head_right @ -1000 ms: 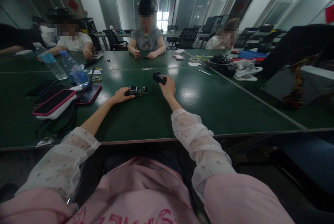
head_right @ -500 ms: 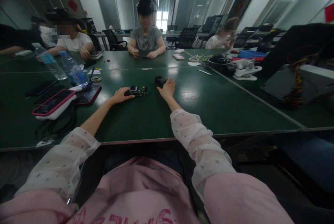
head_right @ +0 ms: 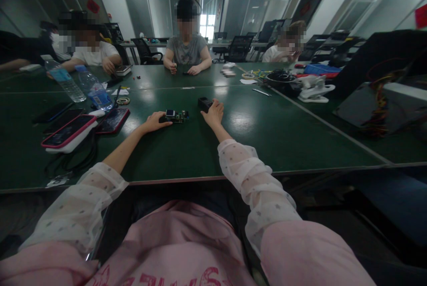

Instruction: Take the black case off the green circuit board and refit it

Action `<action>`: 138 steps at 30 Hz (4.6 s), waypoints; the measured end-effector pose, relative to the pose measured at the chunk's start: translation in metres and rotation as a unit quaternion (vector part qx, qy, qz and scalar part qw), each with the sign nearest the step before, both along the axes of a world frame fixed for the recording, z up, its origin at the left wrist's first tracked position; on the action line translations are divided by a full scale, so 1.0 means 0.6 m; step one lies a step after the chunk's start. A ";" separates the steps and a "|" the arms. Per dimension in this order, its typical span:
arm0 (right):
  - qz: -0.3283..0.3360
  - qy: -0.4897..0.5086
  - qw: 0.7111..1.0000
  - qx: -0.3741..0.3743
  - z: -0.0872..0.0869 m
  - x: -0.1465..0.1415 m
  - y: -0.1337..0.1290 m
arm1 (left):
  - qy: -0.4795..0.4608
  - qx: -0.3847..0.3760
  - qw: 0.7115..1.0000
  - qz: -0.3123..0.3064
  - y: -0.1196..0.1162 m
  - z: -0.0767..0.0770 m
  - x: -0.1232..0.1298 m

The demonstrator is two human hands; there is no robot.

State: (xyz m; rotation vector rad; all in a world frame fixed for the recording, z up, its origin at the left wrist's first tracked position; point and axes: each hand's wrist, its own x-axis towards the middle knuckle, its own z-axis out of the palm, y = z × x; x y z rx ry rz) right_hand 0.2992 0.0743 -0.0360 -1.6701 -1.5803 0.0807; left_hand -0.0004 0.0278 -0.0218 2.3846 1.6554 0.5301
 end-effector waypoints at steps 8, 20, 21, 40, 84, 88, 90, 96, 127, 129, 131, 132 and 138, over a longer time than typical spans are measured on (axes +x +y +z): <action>-0.006 0.001 1.000 0.008 0.010 0.001 -0.006 | 0.003 0.002 1.000 0.000 0.000 -0.001 0.002; 0.020 0.064 0.996 0.050 0.011 0.017 0.012 | 0.005 0.007 1.000 -0.010 0.001 0.000 -0.001; 0.026 0.077 0.995 0.060 0.013 0.017 0.015 | 0.004 0.007 1.000 -0.010 0.001 -0.001 -0.001; 0.436 0.202 0.876 0.031 0.065 -0.043 -0.034 | 0.010 0.012 1.000 0.002 0.000 -0.004 0.000; 0.472 0.174 0.862 -0.069 0.013 -0.056 -0.027 | 0.003 0.000 1.000 0.029 -0.002 0.001 0.004; 0.474 0.173 0.860 -0.074 0.008 -0.056 -0.023 | 0.004 0.001 1.000 0.030 -0.002 0.000 0.004; 0.474 0.173 0.860 -0.076 0.009 -0.056 -0.023 | 0.004 0.001 0.999 0.032 -0.003 0.000 0.004; 0.466 0.185 0.861 -0.086 0.013 -0.059 -0.027 | 0.007 0.001 0.999 0.032 -0.001 -0.001 0.004; 0.429 0.226 0.872 -0.073 0.018 -0.060 -0.031 | 0.008 0.002 1.000 0.027 0.001 -0.003 0.003; 0.425 0.227 0.873 -0.076 0.022 -0.060 -0.032 | 0.009 0.005 1.000 0.025 0.002 -0.004 0.002; 0.423 0.233 0.872 -0.075 0.025 -0.060 -0.032 | 0.006 0.009 1.000 0.019 0.002 -0.005 0.001; 0.422 0.239 0.871 -0.074 0.027 -0.059 -0.032 | 0.004 0.010 1.000 0.016 0.002 -0.005 0.001; 0.416 0.292 0.858 -0.073 0.041 -0.059 -0.038 | 0.000 0.009 1.000 0.010 0.000 -0.002 0.001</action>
